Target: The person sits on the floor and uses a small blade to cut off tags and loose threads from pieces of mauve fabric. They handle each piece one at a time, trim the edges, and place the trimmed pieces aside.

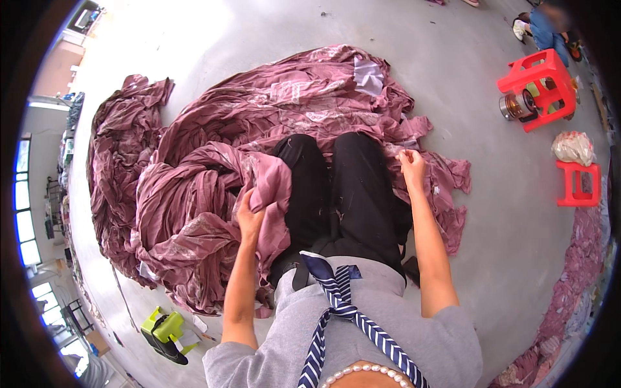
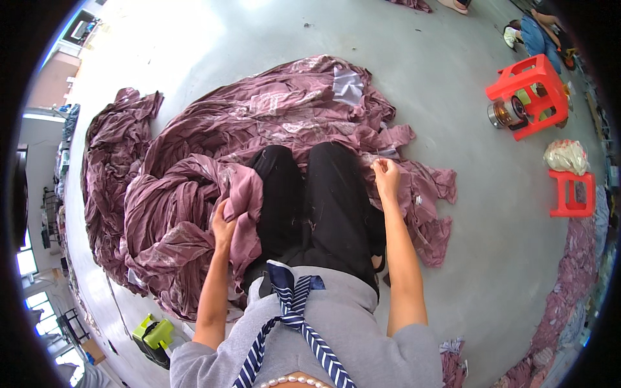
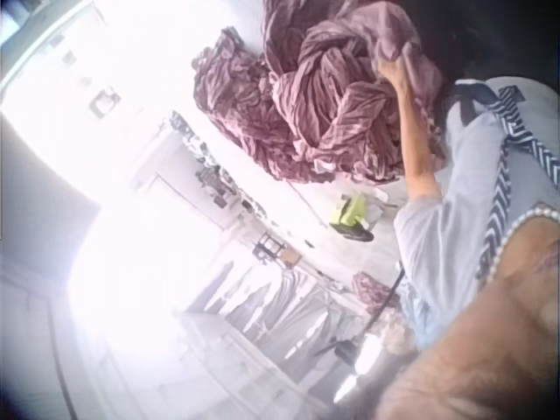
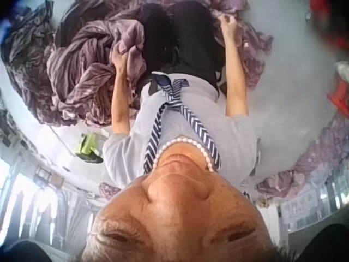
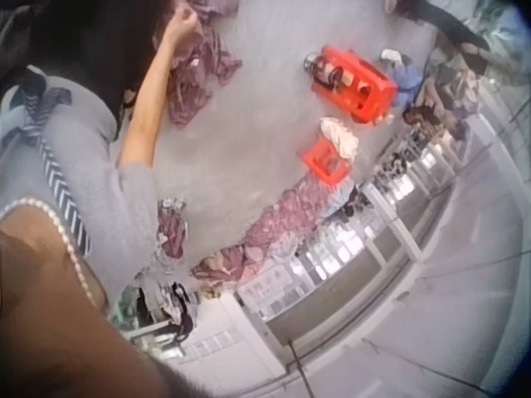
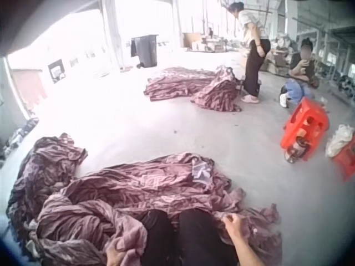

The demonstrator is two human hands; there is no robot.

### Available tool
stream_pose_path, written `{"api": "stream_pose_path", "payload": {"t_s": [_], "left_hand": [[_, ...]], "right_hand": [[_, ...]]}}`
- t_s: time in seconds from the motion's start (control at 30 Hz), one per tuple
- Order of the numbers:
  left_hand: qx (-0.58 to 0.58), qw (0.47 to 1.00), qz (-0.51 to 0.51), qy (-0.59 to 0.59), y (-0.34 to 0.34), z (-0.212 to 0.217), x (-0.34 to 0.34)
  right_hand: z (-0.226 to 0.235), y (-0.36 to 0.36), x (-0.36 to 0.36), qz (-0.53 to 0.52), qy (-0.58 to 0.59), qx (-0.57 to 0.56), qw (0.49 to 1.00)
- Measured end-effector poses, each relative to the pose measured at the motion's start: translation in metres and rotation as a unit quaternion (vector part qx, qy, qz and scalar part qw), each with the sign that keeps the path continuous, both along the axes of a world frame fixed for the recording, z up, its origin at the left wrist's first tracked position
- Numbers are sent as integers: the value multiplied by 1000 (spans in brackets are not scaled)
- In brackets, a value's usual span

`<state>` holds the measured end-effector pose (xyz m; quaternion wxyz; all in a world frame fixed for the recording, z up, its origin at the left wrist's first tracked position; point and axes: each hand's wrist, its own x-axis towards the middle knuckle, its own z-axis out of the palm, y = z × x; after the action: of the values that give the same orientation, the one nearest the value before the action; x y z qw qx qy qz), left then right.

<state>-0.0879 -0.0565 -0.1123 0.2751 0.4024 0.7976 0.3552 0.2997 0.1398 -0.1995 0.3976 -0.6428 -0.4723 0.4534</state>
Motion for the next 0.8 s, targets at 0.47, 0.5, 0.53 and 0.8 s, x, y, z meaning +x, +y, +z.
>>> {"api": "stream_pose_path", "payload": {"t_s": [0.47,0.5,0.53,0.8], "left_hand": [[-106,784,359,495,-290,201,-196],[-152,790,320,501,-296,180,-210],[-198,792,283,503,-304,157,-219],[9,900,157,406,-140,143,-182]], "right_hand": [[-27,1,93,-23,-55,4,998],[-26,5,88,-37,-107,66,991],[-11,9,71,-37,-88,87,992],[145,22,-93,126,108,130,978]]}}
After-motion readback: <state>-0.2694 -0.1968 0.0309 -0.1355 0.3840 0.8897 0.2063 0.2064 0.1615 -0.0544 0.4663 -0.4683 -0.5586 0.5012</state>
